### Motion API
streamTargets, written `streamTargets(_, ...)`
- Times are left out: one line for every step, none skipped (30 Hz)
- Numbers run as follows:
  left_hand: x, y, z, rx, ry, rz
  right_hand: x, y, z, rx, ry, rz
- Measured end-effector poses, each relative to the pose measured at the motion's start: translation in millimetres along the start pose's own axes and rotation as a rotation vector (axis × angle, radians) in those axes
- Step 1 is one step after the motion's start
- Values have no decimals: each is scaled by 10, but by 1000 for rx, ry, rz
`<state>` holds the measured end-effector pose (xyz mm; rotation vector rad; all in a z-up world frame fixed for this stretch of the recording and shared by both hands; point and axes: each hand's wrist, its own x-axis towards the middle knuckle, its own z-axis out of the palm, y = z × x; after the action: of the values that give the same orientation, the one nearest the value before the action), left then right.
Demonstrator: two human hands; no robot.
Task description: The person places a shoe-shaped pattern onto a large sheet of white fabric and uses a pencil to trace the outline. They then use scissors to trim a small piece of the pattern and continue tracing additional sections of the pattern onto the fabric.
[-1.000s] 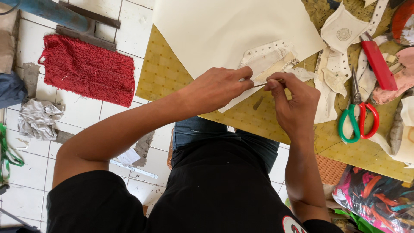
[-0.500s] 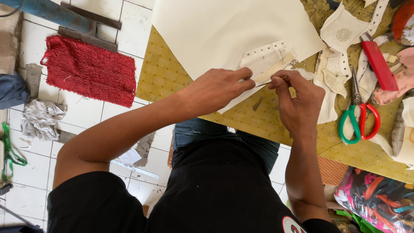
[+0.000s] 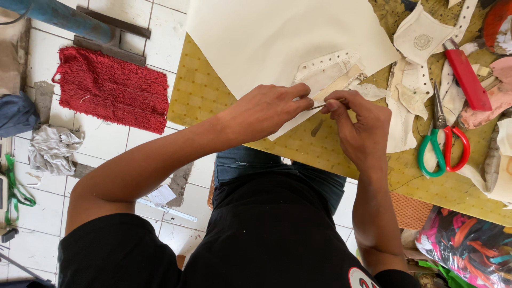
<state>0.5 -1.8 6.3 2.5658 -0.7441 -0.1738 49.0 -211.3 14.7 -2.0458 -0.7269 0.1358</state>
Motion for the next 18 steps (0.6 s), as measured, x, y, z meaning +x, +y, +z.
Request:
streamTargets(-1, 6, 1, 0, -1, -2, 3, -5, -22, 1, -1, 0)
streamTargets(-2, 11, 3, 19, 4, -1, 7, -10, -44, -16, 12, 1)
streamTargets(4, 12, 2, 39, 10, 1, 14, -14, -69, -35, 27, 1)
streamTargets(5, 14, -5, 40, 10, 2, 15, -8, -77, -35, 28, 1)
streamTargets(8, 20, -9, 52, 4, 0, 12, -3, -87, -39, 33, -3)
streamTargets(11, 26, -13, 65, -3, -1, 8, 3, -99, -43, 38, -7)
streamTargets(17, 38, -41, 66, -2, 2, 17, -18, -95, -44, 40, -8)
streamTargets(23, 50, -69, 57, -1, 6, 26, -39, -91, -36, 36, -5)
streamTargets(22, 67, -92, 45, -1, 9, 26, -62, -85, -26, 29, 0)
streamTargets(30, 64, -75, 43, -3, 10, 24, -46, -94, -26, 29, 2)
streamTargets(38, 58, -59, 60, -1, 11, 27, -29, -101, -32, 31, -7)
streamTargets(44, 52, -43, 77, 1, 12, 30, -12, -107, -38, 32, -16)
streamTargets(46, 51, -53, 77, 0, 11, 30, 2, -113, -37, 31, -16)
streamTargets(48, 50, -63, 70, -8, 13, 32, 16, -120, -47, 34, -22)
streamTargets(56, 49, -70, 62, -14, 17, 31, 31, -132, -59, 38, -29)
streamTargets(68, 48, -69, 62, -14, 17, 37, 27, -131, -60, 38, -29)
streamTargets(79, 48, -68, 67, -15, 19, 42, 23, -129, -50, 32, -35)
streamTargets(90, 47, -68, 72, -17, 20, 47, 19, -128, -41, 27, -42)
